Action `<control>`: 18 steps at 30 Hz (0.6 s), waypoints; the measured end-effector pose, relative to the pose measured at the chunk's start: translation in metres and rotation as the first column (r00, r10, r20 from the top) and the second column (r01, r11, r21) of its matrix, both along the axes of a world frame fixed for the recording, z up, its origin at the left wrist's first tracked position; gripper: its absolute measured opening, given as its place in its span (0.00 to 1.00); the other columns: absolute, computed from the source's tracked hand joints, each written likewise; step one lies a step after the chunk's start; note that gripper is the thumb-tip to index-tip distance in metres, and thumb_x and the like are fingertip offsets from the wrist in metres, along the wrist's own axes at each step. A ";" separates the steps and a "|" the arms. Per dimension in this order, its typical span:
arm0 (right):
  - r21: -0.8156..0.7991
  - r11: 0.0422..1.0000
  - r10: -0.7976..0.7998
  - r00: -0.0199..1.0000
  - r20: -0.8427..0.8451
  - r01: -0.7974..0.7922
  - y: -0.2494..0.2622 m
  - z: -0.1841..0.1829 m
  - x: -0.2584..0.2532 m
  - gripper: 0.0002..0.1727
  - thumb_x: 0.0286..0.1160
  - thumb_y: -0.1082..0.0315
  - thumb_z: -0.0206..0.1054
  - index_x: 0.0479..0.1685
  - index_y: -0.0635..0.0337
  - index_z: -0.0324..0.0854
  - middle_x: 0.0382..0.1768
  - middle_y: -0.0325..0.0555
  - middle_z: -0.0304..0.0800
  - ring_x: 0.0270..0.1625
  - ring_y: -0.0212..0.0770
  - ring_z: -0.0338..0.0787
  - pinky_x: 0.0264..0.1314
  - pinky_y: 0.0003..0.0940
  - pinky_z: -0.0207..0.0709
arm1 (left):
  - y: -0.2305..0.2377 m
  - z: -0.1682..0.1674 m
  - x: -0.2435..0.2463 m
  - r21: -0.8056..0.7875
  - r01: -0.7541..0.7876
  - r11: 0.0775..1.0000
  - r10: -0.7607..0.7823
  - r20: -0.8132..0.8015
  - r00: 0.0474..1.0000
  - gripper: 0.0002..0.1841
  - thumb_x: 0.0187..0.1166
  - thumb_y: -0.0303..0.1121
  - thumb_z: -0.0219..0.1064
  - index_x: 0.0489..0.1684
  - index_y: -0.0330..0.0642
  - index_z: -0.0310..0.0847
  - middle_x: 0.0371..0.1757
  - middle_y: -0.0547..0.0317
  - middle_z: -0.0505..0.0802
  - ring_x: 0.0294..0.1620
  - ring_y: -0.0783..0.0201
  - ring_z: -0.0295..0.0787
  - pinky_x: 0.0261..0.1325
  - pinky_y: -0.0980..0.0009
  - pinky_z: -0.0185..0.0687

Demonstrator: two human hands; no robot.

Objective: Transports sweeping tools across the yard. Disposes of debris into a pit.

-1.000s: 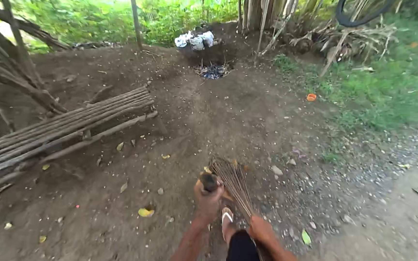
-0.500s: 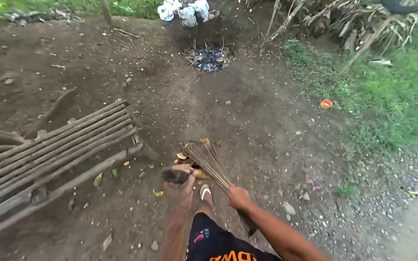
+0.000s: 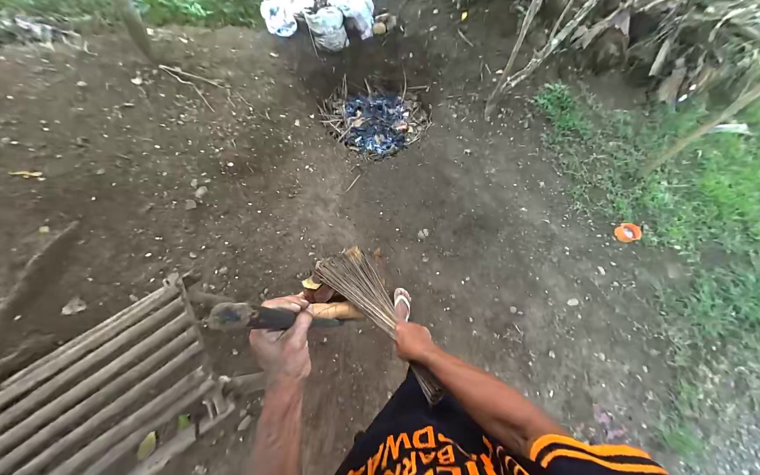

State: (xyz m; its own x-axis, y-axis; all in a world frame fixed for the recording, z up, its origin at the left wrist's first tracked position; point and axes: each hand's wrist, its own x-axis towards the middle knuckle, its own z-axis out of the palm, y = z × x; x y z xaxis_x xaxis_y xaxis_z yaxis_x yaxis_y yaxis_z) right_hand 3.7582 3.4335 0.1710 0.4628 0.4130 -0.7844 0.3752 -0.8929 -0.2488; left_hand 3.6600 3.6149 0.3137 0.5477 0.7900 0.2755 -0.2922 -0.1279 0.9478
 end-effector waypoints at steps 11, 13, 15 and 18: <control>0.053 0.995 0.088 0.994 -0.063 -0.085 0.172 0.028 0.362 0.24 0.69 0.62 0.74 0.61 0.69 0.81 0.70 0.66 0.82 0.65 0.68 0.87 0.58 0.72 0.80 | 0.171 0.041 0.342 0.031 -0.086 0.996 0.087 -0.054 0.995 0.18 0.57 0.12 0.65 0.33 0.51 0.77 0.37 0.75 0.92 0.43 0.74 0.90 0.50 0.75 0.88; 0.044 0.995 0.088 0.993 -0.073 -0.085 0.202 0.032 0.420 0.27 0.71 0.61 0.73 0.65 0.70 0.78 0.69 0.67 0.82 0.66 0.68 0.86 0.58 0.72 0.80 | 0.203 0.042 0.399 0.029 -0.075 0.997 0.077 -0.067 0.995 0.19 0.57 0.12 0.65 0.34 0.52 0.76 0.38 0.75 0.91 0.44 0.75 0.90 0.50 0.76 0.88; 0.028 0.997 0.074 0.993 -0.088 -0.072 0.231 0.035 0.481 0.28 0.72 0.62 0.72 0.68 0.71 0.77 0.68 0.69 0.83 0.67 0.69 0.86 0.59 0.73 0.78 | 0.233 0.039 0.460 0.023 -0.048 0.999 0.050 -0.071 0.996 0.19 0.58 0.12 0.65 0.34 0.53 0.76 0.38 0.77 0.91 0.44 0.75 0.90 0.49 0.76 0.88; 0.001 0.998 0.065 0.993 -0.098 -0.066 0.276 0.030 0.563 0.27 0.74 0.60 0.71 0.66 0.71 0.78 0.67 0.69 0.84 0.67 0.70 0.86 0.60 0.73 0.78 | 0.282 0.033 0.550 -0.004 -0.009 1.000 0.009 -0.082 0.997 0.19 0.57 0.12 0.65 0.35 0.51 0.77 0.38 0.75 0.92 0.43 0.75 0.90 0.48 0.75 0.88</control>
State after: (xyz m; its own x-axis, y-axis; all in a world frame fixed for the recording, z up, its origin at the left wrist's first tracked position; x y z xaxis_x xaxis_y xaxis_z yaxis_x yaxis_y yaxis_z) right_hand 4.3207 3.7090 0.2012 0.3554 0.4381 -0.8257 0.4066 -0.8679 -0.2854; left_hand 4.2097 3.8967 0.3469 0.5610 0.7962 0.2265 -0.2122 -0.1261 0.9691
